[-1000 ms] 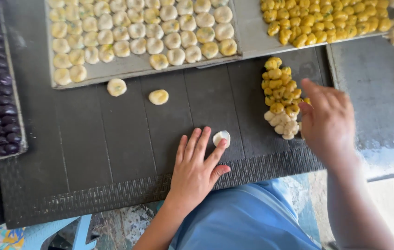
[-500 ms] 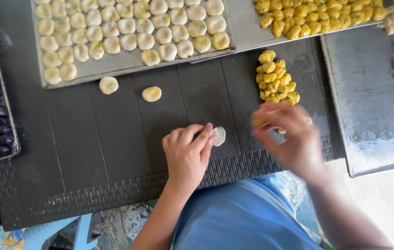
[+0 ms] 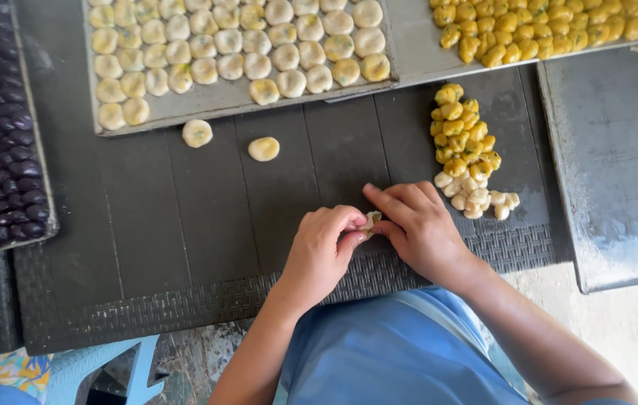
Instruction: Filling and folding small dough pieces with pineapple jam and arranging them on baking trays.
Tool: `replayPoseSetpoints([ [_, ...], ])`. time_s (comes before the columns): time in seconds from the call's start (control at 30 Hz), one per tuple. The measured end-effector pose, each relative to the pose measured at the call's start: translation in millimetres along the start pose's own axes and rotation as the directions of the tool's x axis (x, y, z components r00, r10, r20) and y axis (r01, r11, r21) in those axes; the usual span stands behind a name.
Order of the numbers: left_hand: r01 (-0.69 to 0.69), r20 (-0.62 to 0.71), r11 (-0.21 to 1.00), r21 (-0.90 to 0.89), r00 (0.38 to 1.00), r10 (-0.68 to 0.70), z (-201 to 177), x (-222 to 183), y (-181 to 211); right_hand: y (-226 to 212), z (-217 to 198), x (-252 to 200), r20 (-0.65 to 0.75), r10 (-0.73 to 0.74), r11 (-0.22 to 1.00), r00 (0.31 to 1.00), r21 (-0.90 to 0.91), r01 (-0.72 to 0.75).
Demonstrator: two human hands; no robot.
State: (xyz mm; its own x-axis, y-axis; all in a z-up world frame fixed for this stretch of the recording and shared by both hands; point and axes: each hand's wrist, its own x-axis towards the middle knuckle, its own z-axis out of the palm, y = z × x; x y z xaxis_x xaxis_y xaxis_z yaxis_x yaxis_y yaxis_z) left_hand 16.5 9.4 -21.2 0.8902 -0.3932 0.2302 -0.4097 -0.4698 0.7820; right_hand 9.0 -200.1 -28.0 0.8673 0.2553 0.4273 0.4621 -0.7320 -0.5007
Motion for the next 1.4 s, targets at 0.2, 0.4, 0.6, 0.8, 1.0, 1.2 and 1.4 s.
replayPoseSetpoints([
  [0.2,-0.122,-0.139,0.99,0.077,0.981,0.131,0.2,-5.3,1.0,-10.2,-3.8,5.9,0.012,-0.097,0.985,0.995,0.142,0.094],
  [0.4,0.061,-0.198,0.756,-0.652,0.948,-0.247,8.7,-2.8,29.0,-39.2,-24.8,14.0,0.043,0.357,0.662,0.933,0.692,-0.286],
  [0.6,0.074,-0.224,0.713,-0.697,0.922,-0.315,3.3,6.5,45.8,-20.7,-10.3,16.4,0.226,0.491,0.083,0.841,0.949,-0.303],
  [0.8,-0.102,-0.451,0.954,-0.282,0.892,-0.038,14.6,16.7,43.8,-16.7,-2.2,12.7,0.38,0.596,0.025,0.707,0.872,-0.49],
  [1.0,-0.104,-0.415,0.974,-0.202,0.91,0.011,-2.9,17.5,27.4,-21.7,-15.4,10.7,0.09,0.185,0.874,0.979,0.44,-0.206],
  [1.2,-0.182,-0.212,0.968,0.172,0.953,0.217,3.3,9.0,1.6,-13.2,3.5,10.1,-0.066,-0.096,0.995,0.993,-0.031,0.094],
  [1.4,-0.036,-0.285,0.996,0.076,0.957,0.056,23.5,5.4,-9.5,-10.7,-7.6,20.5,0.042,0.081,0.975,0.996,0.206,-0.088],
])
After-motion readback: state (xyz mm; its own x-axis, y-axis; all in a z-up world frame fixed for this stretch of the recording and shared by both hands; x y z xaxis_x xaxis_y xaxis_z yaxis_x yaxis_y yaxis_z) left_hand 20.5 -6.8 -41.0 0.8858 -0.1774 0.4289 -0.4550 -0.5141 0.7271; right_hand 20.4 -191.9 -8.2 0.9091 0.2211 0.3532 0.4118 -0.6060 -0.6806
